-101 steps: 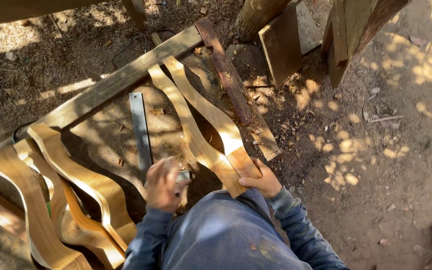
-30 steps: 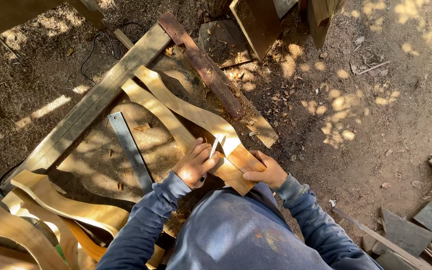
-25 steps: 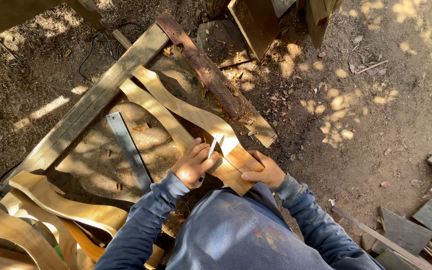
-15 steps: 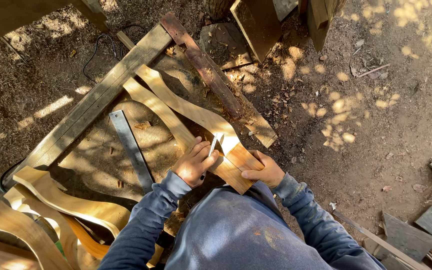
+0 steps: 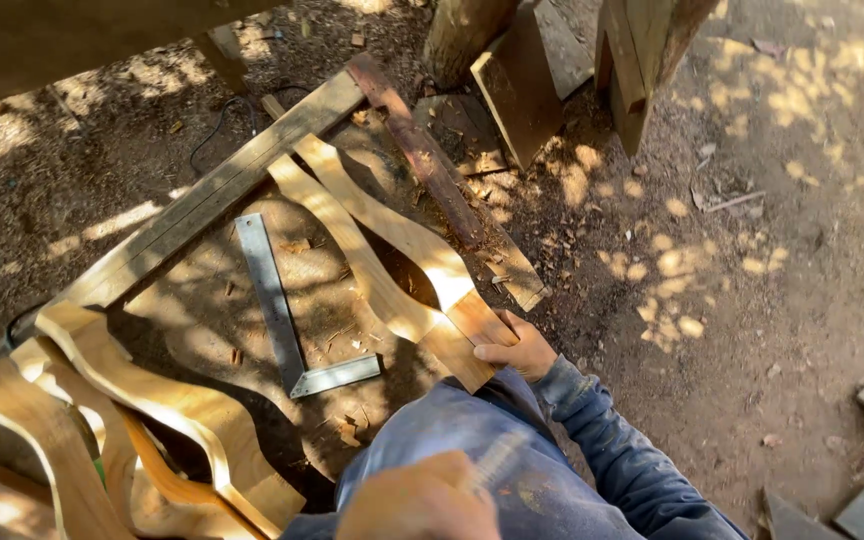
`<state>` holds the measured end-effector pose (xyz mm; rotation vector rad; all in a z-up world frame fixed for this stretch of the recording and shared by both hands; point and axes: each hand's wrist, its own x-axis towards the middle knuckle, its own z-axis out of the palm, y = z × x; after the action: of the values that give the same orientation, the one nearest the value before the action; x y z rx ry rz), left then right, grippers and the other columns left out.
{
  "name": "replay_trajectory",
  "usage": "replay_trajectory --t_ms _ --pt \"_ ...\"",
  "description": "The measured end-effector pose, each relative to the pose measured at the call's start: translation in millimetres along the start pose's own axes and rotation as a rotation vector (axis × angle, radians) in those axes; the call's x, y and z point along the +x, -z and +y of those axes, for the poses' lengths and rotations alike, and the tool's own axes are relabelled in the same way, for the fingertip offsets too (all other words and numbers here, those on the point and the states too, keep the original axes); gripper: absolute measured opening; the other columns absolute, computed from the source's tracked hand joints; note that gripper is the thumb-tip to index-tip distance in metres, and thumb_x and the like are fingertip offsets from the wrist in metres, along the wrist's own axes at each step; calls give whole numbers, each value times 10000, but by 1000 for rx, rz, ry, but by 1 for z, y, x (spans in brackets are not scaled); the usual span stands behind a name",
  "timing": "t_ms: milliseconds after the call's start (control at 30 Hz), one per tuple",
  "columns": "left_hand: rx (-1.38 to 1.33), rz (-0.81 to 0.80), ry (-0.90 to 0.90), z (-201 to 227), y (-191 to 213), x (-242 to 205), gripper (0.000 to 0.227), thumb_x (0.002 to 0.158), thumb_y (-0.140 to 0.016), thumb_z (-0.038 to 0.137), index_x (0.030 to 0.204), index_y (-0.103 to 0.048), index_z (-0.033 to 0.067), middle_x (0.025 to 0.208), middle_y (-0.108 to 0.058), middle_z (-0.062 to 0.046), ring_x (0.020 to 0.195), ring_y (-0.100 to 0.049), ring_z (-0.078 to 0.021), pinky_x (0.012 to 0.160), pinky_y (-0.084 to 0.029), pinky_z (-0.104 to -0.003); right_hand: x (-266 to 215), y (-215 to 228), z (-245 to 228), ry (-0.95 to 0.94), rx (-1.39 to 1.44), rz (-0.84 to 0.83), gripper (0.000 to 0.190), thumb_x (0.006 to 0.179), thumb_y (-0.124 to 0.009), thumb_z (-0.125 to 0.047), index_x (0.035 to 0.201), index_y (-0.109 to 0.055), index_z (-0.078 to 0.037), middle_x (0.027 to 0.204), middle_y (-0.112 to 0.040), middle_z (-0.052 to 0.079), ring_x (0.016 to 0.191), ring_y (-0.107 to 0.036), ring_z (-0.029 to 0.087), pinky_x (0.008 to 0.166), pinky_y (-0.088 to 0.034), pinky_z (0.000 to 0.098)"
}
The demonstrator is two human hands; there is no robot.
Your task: Measuring and marking wooden furniture legs with a square and pencil for precision cutting or assembly.
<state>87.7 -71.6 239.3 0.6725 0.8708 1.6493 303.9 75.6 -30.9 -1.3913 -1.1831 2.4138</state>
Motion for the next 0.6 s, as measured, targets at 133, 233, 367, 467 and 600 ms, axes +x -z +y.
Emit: replay_trajectory --t_ms 133,233,367,467,600 --pt "628 -479 232 -33 -5 -27 198 1069 -613 232 981 -699 77 896 -685 -62 846 -708 -226 730 -546 -333 10 7 3 6 43 -13 764 740 -863 -115 1403 -502 -1 1260 -643 65 1150 -641 169 987 -527 333" --pt "221 -513 9 -28 -11 -29 134 1124 -598 125 1064 -616 7 985 -645 -99 960 -681 -269 862 -574 -320 10 5 3 44 13 -15 769 749 -860 -114 1416 -496 6 1282 -644 69 1165 -640 164 1004 -515 330" --pt "254 -547 -77 -32 -16 -39 110 1078 -616 100 1083 -604 -9 998 -646 -109 979 -695 -276 847 -563 -317 8 6 1 56 -25 -5 798 764 -858 -160 1442 -471 7 1305 -658 97 1179 -636 179 1047 -494 316" --pt "303 -546 -142 -27 -21 -42 104 1080 -622 98 1084 -607 -5 1006 -649 -106 963 -688 -268 831 -552 -316 12 11 4 -14 59 -23 837 765 -843 -233 1450 -406 -31 1294 -671 113 1168 -653 186 1048 -501 313" --pt "348 -522 -189 -11 -33 -42 97 1083 -627 96 1085 -610 0 1014 -652 -103 947 -680 -259 816 -540 -316 15 17 13 17 21 -46 815 812 -803 -340 1451 -419 -10 1290 -657 109 1142 -647 166 1033 -502 305"
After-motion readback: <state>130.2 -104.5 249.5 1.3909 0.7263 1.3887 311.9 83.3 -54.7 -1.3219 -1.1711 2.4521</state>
